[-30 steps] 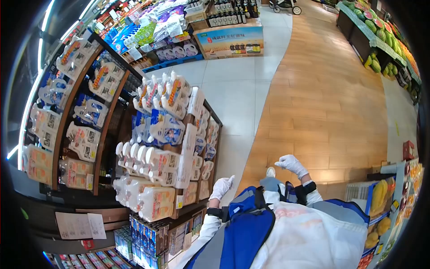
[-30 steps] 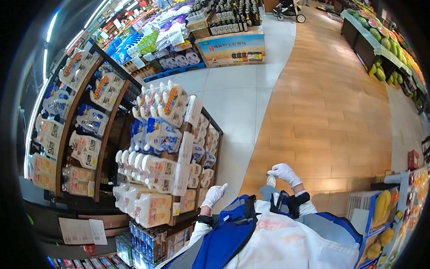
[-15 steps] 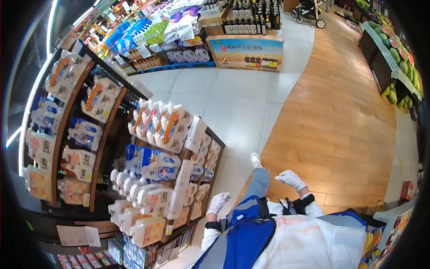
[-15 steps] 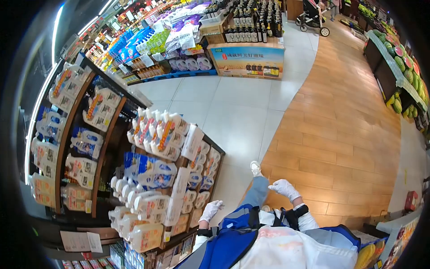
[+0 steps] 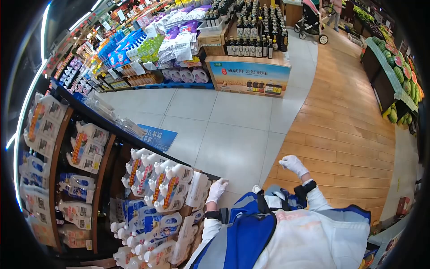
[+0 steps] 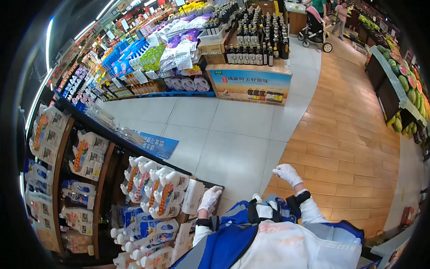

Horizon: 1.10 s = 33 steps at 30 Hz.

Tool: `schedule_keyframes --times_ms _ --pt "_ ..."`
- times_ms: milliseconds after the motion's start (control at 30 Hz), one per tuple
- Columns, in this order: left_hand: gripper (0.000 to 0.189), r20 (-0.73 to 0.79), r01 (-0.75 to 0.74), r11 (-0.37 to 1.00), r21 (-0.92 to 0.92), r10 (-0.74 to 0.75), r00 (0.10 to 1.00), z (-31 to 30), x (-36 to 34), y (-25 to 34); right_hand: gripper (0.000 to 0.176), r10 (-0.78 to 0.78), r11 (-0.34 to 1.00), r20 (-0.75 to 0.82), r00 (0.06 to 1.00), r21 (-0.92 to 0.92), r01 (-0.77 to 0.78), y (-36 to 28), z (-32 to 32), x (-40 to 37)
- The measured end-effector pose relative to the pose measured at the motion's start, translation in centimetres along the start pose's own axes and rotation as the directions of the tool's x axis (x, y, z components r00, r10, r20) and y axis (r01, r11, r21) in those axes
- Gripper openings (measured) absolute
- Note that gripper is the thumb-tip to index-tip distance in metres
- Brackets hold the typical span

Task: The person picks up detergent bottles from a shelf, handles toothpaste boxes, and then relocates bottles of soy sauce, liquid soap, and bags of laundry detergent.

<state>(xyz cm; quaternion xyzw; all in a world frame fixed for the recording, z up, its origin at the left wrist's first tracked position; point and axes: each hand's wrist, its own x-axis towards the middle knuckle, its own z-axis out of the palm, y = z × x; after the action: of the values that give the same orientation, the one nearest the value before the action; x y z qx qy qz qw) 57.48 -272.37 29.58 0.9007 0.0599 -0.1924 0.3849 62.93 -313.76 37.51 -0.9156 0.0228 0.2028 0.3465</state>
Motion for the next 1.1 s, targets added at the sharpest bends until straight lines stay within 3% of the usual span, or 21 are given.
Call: schedule_keyframes --times_ms 100,267,333,433,533,600,633,700,833,900,933,1100 --pt "0.032 -0.017 0.056 0.995 -0.077 -0.058 0.998 -4.7 1.5 6.2 0.038 -0.068 0.998 0.100 0.993 0.025 0.066 -2.0 -0.2 5.8" --pt "0.037 0.055 0.061 0.983 -0.171 -0.053 0.997 -7.7 8.5 6.8 0.039 -0.141 0.990 0.212 0.967 0.009 0.142 -7.0 -2.0 14.7" --pt "0.037 0.026 0.067 0.975 -0.209 -0.063 0.998 -8.9 12.0 7.1 0.038 -0.111 0.993 0.264 0.958 -0.016 0.119 -9.2 -2.8 19.5" --pt "0.036 0.005 0.087 0.961 -0.264 -0.089 0.996 -11.6 17.5 7.8 0.036 -0.176 0.975 0.295 0.939 -0.082 0.208 -12.4 -3.5 27.2" --pt "0.033 -0.036 0.078 0.973 -0.215 -0.088 0.996 -15.5 23.4 8.3 0.032 -0.184 0.983 0.300 0.936 0.042 0.180 -16.0 -4.4 34.5" --pt "0.032 -0.103 0.136 0.944 -0.302 -0.174 0.979 -18.7 27.1 8.5 0.032 -0.254 0.966 0.312 0.915 0.040 0.255 -18.6 -4.8 40.5" --pt "0.031 -0.116 0.167 0.925 -0.342 -0.218 0.969 -20.1 28.3 8.0 0.031 -0.273 0.961 0.317 0.908 0.042 0.274 -20.2 -5.1 42.3" --pt "0.027 -0.244 0.077 0.945 -0.317 -0.160 0.957 -22.5 31.3 6.5 0.030 -0.256 0.967 0.318 0.913 0.076 0.245 -23.5 -6.5 46.6" --pt "0.024 -0.326 0.142 0.909 -0.391 -0.281 0.903 -26.5 34.4 4.4 0.027 -0.237 0.971 0.328 0.914 0.043 0.236 -28.4 -6.7 52.9" --pt "0.022 -0.299 0.249 0.892 -0.376 -0.372 0.879 -28.9 35.3 5.2 0.027 -0.234 0.970 0.355 0.905 0.019 0.243 -30.2 -7.3 55.9" --pt "0.021 -0.301 0.175 0.859 -0.481 -0.350 0.887 -27.4 36.9 -0.5 0.028 -0.226 0.971 0.375 0.899 0.014 0.238 -31.0 -7.2 57.1" --pt "0.023 -0.239 0.261 0.789 -0.556 -0.452 0.859 -29.7 41.0 -5.1 0.029 -0.211 0.975 0.395 0.894 0.024 0.220 -34.2 -6.4 63.8"
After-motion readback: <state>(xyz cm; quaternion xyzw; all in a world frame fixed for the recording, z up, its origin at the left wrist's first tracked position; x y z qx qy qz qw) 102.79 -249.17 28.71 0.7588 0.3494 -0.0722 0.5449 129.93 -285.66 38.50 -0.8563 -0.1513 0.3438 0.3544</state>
